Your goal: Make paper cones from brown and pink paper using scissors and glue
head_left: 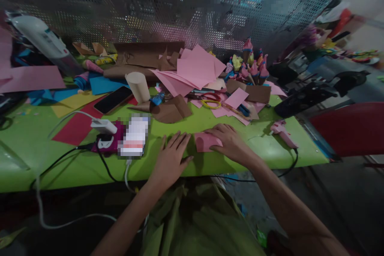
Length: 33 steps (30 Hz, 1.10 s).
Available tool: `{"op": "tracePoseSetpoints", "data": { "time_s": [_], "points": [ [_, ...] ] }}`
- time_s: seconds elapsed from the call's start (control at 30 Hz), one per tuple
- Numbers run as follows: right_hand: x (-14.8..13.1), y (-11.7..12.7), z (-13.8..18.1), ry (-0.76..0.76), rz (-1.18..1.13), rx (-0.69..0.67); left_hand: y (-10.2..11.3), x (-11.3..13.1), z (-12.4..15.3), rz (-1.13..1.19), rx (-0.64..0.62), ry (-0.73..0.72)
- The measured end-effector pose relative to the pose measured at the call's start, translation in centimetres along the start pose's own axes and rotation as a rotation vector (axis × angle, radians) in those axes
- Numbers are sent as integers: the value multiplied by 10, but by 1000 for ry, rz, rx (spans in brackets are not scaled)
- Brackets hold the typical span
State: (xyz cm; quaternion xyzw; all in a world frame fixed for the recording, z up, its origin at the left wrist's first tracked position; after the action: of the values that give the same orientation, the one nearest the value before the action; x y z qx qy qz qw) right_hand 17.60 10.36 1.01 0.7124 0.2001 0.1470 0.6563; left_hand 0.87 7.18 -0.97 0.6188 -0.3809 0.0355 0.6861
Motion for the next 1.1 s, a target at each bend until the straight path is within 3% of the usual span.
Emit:
{"op": "tracePoseSetpoints", "data": {
  "time_s": [0.2, 0.33, 0.47, 0.57, 0.7, 0.93, 1.1],
  "points": [
    [0, 12, -2, -51, -112, 109, 2, -1, -5, 5, -5, -5],
    [-8, 39, 1, 10, -213, 209, 10, 8, -6, -21, 1, -53],
    [-18, 63, 9, 87, -283, 299, 31, 24, -2, -72, 120, -169],
    [-17, 67, 17, 103, -285, 341, 43, 30, 4, -84, 205, -198],
    [-6, 55, 28, 52, -280, 346, 37, 35, 7, -78, 183, -242],
    [13, 14, 51, -27, -306, 244, 5, 34, 5, 62, -32, -322],
    [22, -5, 65, -99, -306, 180, -8, 29, 2, 56, -116, -311]
  ]
}}
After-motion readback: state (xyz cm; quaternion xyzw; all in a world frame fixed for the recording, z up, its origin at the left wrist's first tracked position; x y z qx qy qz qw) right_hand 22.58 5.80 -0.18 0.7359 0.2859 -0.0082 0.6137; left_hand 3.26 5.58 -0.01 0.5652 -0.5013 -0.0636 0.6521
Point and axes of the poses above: each hand's wrist, its own z-axis away from the middle knuckle, its own y-axis out of the back of the hand, x = y × z, the point moved 9 cm from there along -z, towards the middle knuckle, and after that the axes turned 12 degrees about z, right-handed, at the moved point
